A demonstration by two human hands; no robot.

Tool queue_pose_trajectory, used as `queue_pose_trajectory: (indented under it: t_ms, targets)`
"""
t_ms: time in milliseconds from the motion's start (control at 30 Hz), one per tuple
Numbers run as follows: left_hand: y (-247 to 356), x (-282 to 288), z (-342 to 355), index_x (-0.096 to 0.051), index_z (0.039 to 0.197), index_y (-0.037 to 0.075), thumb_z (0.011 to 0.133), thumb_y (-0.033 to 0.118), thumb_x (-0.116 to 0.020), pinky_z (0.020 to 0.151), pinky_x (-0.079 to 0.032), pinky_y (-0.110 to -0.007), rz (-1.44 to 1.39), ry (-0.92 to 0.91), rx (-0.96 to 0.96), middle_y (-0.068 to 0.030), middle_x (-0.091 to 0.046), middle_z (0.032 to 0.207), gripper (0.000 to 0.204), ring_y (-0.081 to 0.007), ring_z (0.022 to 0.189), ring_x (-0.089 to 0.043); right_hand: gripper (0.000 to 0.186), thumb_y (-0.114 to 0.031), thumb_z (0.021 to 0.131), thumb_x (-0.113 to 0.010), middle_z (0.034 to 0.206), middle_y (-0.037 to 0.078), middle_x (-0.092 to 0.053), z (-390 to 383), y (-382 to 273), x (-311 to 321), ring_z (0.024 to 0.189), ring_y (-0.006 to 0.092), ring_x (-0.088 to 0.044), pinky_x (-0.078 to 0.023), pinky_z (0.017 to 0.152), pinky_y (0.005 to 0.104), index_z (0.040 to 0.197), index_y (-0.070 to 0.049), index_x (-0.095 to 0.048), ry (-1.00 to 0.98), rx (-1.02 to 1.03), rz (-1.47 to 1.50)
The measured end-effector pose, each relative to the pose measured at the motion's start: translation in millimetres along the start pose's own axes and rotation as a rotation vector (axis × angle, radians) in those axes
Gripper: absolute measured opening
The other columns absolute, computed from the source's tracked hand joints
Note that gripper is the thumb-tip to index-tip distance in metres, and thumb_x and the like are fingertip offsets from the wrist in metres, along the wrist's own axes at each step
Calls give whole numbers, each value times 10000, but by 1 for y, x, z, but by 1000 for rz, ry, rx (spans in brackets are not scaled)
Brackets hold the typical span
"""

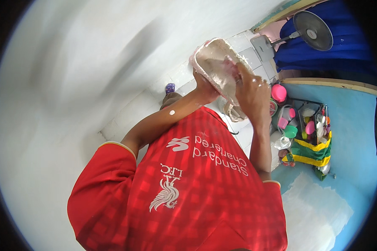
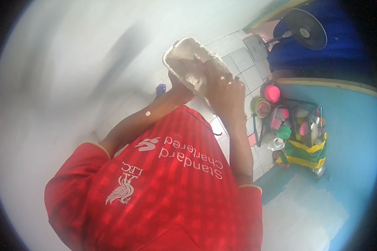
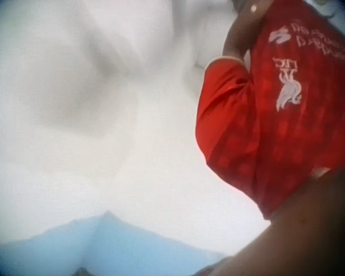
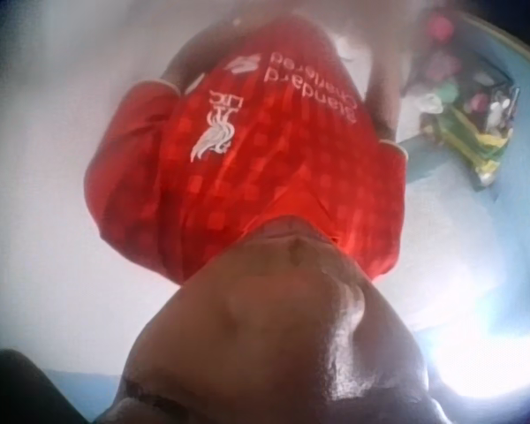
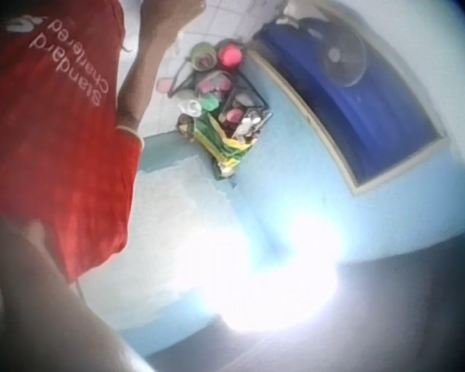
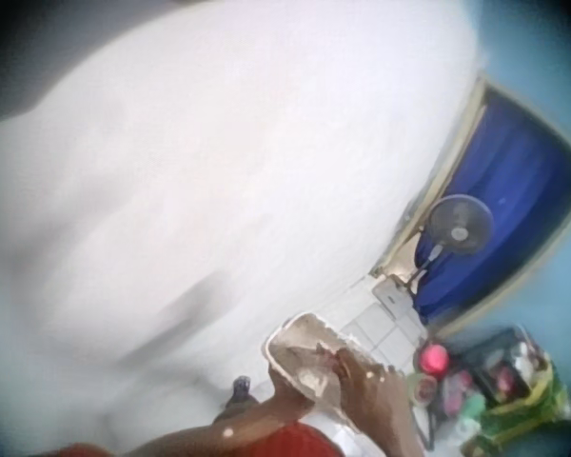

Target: The person uses a trowel to scoop white plaster from a bucket and applies it to the ceiling and upper wall area. They repeatedly reload the trowel and smooth the surface, working in a small tiled room with scattered tools and containers.

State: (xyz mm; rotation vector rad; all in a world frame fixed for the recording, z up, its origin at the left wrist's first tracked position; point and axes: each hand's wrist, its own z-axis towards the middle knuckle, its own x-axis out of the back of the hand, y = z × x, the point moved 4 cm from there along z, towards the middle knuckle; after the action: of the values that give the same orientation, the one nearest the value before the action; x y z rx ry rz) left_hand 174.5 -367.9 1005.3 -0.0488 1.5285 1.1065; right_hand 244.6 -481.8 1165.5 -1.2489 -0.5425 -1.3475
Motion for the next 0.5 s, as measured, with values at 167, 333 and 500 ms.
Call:
queue_pose_trajectory:
  t_ms: [167, 333, 500]
  targets:
    - [-6, -48, 11, -535, 1368, 157, 957, 627, -400, 1070, -467, -479, -454, 107, 49, -76, -599, 1329, 639, -278, 1224, -585, 275, -194, 972, -597, 840, 215, -712, 13, 43, 29, 746, 440, -685, -528, 669, 534, 1235, -118, -625, 34, 8, 49]
    - [-8, -45, 23, -560, 1333, 163, 952, 623, -408, 1035, -489, -464, -406, 99, 20, -69, -611, 1302, 616, -272, 1202, -596, 326, -117, 922, -607, 827, 196, -714, 20, 54, -1, 735, 415, -694, -539, 660, 517, 1248, -132, -614, -45, 42, -92]
    - [-23, 12, 15, -611, 1197, 163, 905, 569, -495, 927, -519, -447, -23, 118, -169, -67, -659, 1144, 513, -254, 1055, -638, 388, -63, 870, -612, 857, 183, -723, 17, 33, -34, 760, 409, -700, -559, 672, 499, 1251, -137, -610, -66, 131, 50]
